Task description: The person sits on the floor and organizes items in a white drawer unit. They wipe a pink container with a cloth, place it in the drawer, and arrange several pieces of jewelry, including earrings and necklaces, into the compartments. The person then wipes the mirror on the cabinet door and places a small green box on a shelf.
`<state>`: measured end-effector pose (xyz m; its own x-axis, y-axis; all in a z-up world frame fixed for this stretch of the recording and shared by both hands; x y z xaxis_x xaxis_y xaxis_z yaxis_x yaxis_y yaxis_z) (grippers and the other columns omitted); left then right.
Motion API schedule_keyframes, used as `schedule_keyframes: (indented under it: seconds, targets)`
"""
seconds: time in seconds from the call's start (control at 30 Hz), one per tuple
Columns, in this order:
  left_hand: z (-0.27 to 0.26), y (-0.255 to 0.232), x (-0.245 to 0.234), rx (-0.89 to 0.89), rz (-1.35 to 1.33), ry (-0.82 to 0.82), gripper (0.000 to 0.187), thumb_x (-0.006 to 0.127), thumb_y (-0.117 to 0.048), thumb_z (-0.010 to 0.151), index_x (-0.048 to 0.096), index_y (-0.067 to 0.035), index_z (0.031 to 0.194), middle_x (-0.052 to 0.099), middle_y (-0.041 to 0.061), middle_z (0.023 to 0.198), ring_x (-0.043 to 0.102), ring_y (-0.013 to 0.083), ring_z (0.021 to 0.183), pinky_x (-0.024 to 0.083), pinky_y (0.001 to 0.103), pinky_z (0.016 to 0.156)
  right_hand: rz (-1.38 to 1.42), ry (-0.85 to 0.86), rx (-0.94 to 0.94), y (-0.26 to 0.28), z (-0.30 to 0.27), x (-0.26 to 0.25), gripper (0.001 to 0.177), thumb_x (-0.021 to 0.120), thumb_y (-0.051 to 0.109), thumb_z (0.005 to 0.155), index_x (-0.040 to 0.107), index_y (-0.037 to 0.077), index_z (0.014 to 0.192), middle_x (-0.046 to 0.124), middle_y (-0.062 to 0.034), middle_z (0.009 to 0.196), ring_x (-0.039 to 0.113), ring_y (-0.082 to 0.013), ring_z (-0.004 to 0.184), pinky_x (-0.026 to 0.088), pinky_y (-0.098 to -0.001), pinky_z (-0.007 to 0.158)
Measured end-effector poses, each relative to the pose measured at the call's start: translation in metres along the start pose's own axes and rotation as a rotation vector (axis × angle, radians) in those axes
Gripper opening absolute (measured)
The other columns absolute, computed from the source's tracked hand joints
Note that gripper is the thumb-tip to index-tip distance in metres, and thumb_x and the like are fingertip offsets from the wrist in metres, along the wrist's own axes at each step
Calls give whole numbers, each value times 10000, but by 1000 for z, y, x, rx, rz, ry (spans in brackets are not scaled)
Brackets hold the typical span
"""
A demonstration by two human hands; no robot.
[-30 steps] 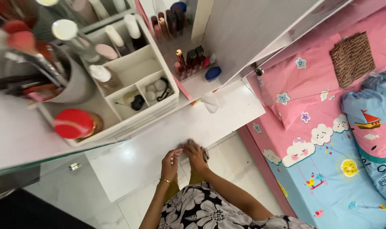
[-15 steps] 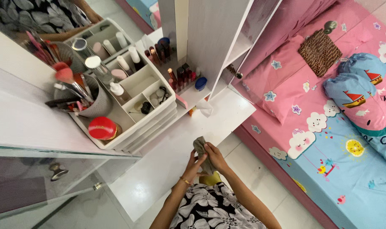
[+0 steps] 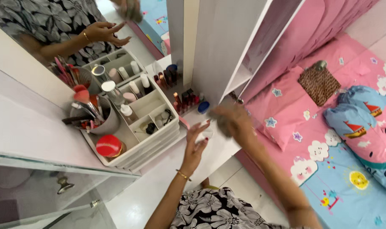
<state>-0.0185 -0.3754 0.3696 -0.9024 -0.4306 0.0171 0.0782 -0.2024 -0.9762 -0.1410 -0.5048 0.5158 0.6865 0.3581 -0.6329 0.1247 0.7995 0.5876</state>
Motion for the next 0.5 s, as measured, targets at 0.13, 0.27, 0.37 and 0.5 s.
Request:
schedule_keyframes:
  seconds: [0.13, 0.27, 0.37, 0.5]
  targets:
    - [32, -72, -23, -15, -127, 19, 331, 578, -77, 1114, 692, -124, 1421, 517, 54, 1606, 522, 219, 1505, 505, 420, 1198, -630, -372, -258, 33, 96, -81, 595, 864, 66, 1035, 681, 334, 1534, 504, -117, 1710, 471, -372, 1481, 484, -568, 1219]
    - [38, -106, -39, 38, -42, -22, 267, 589, -47, 1090, 772, -64, 1283, 608, 84, 1533, 574, 235, 1400, 510, 397, 1067, -1196, -359, -389, 12, 172, -56, 529, 808, 257, 1058, 710, 325, 1573, 530, 7, 1708, 468, -279, 1500, 421, -590, 1110]
    - [43, -118, -51, 80, -36, -2, 213, 591, -56, 1097, 783, -44, 1190, 628, 94, 1475, 594, 234, 1432, 554, 398, 1139, -1256, -361, -408, -5, 199, -58, 498, 793, 262, 1056, 723, 296, 1547, 534, -8, 1696, 476, -286, 1494, 424, -581, 1110]
    - [62, -117, -59, 80, -50, -17, 209, 592, -72, 1123, 796, -45, 1163, 646, 102, 1421, 627, 230, 1362, 560, 377, 1109, -1227, -455, -471, 3, 271, -99, 460, 773, 268, 1054, 739, 259, 1513, 540, -28, 1681, 488, -295, 1485, 429, -569, 1109]
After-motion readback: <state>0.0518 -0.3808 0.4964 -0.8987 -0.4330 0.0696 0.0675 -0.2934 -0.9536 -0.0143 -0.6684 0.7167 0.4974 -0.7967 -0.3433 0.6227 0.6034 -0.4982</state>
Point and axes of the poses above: each hand's wrist, its own z-axis towards the middle knuckle, its own x-axis out of the palm, y = z × x, the point moved 9 cm from there along z, towards the middle knuckle
